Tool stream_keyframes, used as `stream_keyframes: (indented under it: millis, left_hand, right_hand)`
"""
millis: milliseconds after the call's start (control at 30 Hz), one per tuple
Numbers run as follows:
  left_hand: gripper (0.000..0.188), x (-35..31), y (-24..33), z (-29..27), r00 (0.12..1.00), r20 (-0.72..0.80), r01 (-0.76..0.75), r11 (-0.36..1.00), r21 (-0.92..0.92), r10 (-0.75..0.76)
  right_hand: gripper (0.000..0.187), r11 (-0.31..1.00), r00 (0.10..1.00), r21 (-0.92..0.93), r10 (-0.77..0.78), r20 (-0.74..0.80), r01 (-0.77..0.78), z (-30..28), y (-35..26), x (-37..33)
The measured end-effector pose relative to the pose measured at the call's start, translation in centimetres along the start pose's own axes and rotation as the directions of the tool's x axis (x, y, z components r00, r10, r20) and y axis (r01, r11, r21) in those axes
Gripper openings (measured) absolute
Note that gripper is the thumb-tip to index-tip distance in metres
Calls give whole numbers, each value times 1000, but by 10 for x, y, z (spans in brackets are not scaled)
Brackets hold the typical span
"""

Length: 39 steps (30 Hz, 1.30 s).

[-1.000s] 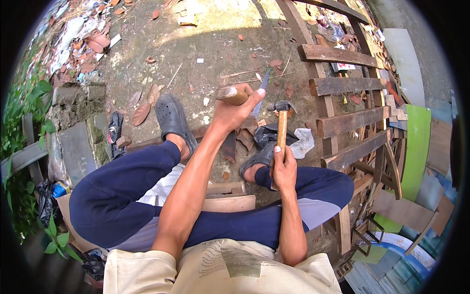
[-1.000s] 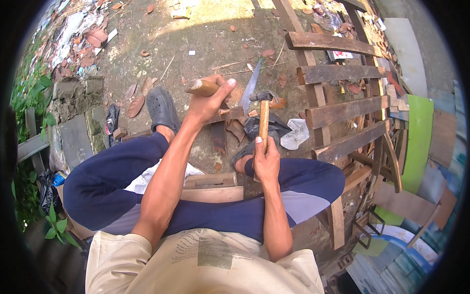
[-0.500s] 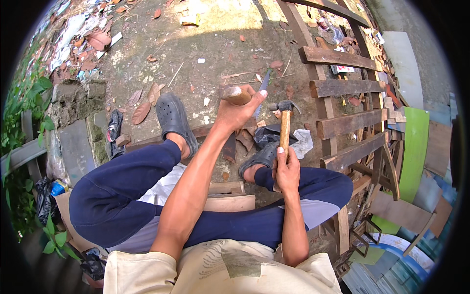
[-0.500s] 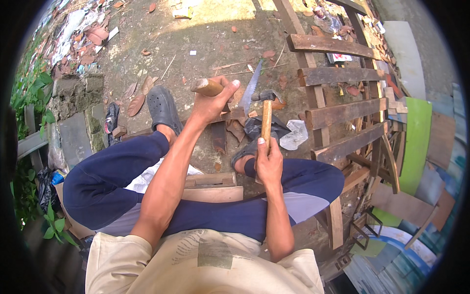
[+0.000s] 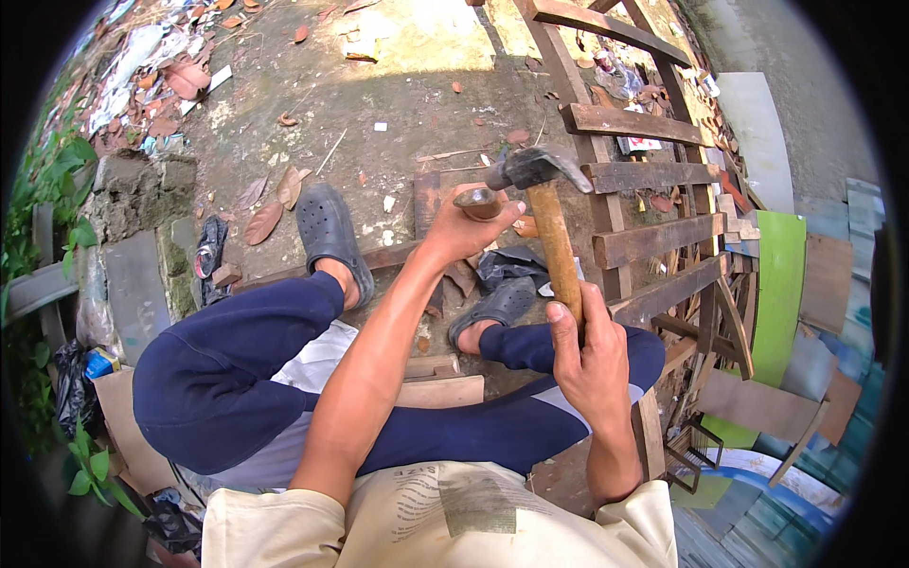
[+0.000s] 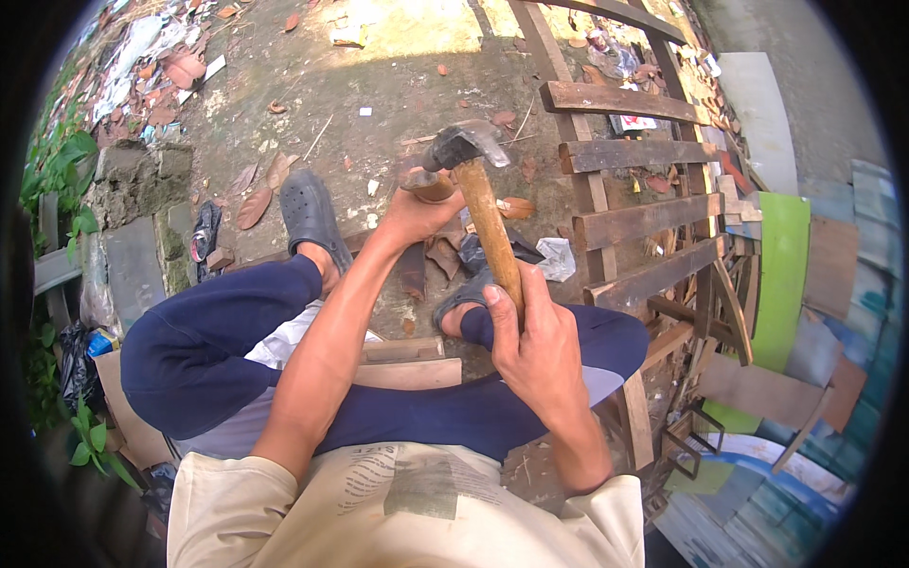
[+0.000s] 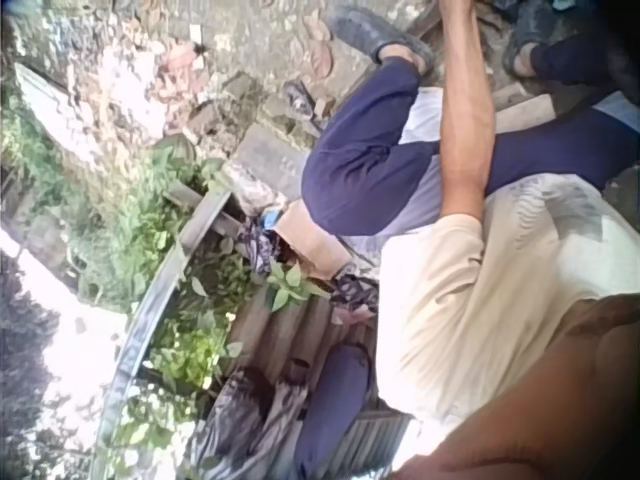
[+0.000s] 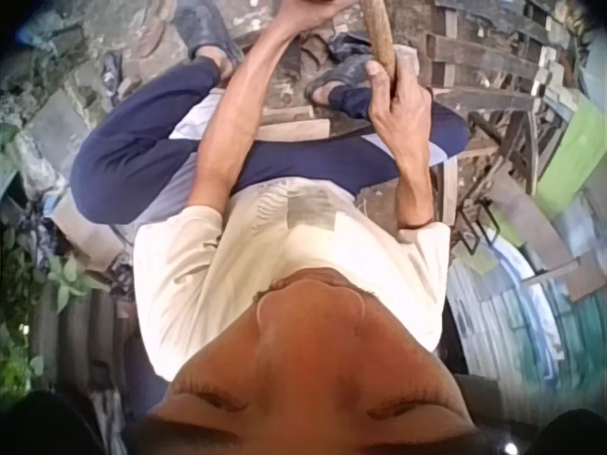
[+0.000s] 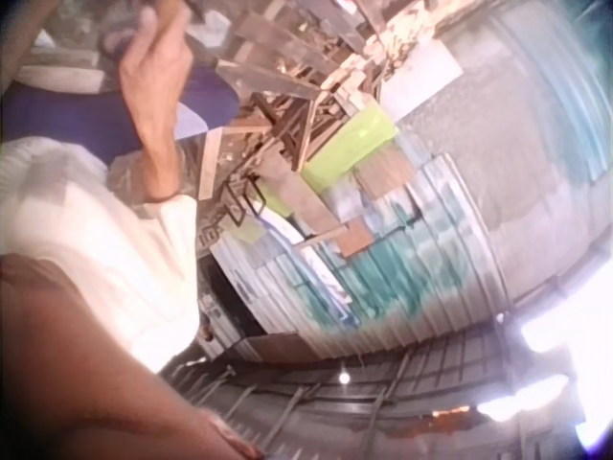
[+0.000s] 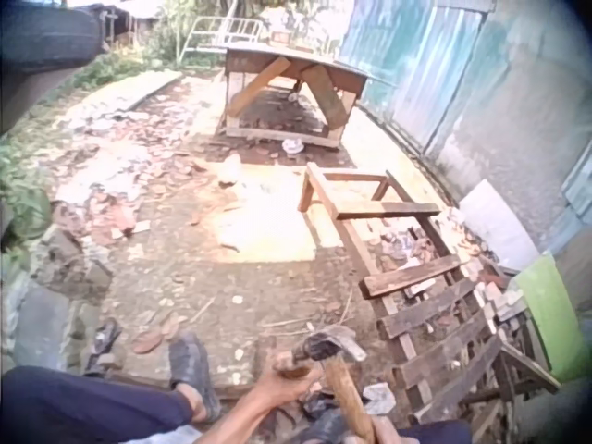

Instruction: The person sits on the ground and uses a hammer to strike a small wooden piece, then uses a saw to cut the wood. The person continues to hammer and saw the wood piece repeatedly.

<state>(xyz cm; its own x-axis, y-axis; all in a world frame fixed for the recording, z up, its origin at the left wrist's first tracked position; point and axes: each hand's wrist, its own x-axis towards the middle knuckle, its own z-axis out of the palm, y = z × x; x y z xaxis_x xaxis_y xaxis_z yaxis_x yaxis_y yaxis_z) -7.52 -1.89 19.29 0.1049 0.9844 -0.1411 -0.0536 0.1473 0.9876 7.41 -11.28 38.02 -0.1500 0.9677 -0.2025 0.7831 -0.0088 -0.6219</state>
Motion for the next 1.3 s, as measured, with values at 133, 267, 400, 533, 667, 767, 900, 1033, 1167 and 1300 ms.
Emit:
stream_keyframes:
  millis: [133, 267, 400, 533, 667, 767, 900, 1033, 1167, 1300]
  left_hand:
    - [31, -3, 8, -4, 1000, 5, 18, 996, 84, -18]
    - [28, -4, 6, -2, 998, 60, 17, 998, 58, -21]
    - [28, -6, -9, 3, 991, 45, -129, 992, -10, 130]
    - [26, -8, 4, -3, 996, 86, -24, 996, 85, 16]
    - [28, -6, -9, 1, 992, 79, -108, 993, 57, 104]
    - [30, -7, -17, 3, 996, 25, -87, 995, 45, 86]
    - [31, -2, -3, 4, 999, 46, -20, 994, 112, 15]
    - [31, -2, -21, 8, 989, -17, -143, 987, 72, 145]
    - [32, -4, -10, 8, 998, -12, -68, 995, 69, 69]
    - [31, -3, -18, 10, 993, 18, -122, 989, 86, 121]
  right_hand:
    - [26, 999, 998, -37, 1, -59, -3, -10, -18, -3]
    - [31, 992, 970, -1, -125, -209, 128, -11, -17, -13]
    - [27, 995, 998, -92, 34, 56, -29, -1, 2, -12]
    - [28, 998, 986, -32, -58, -156, 53, -9, -7, -22]
    - [28, 994, 984, 16, -105, -143, 109, 8, 8, -22]
    - [23, 997, 999, -68, -17, 40, 20, -5, -5, -13]
    - [23, 992, 986, 28, -116, -116, 120, -10, -12, -15]
    - [27, 995, 999, -84, -44, 19, 45, -1, -1, -6]
    - [27, 997, 994, -8, -72, -85, 72, -7, -7, -12]
    - [28, 990, 976, 0, -138, -167, 140, 19, 17, -22]
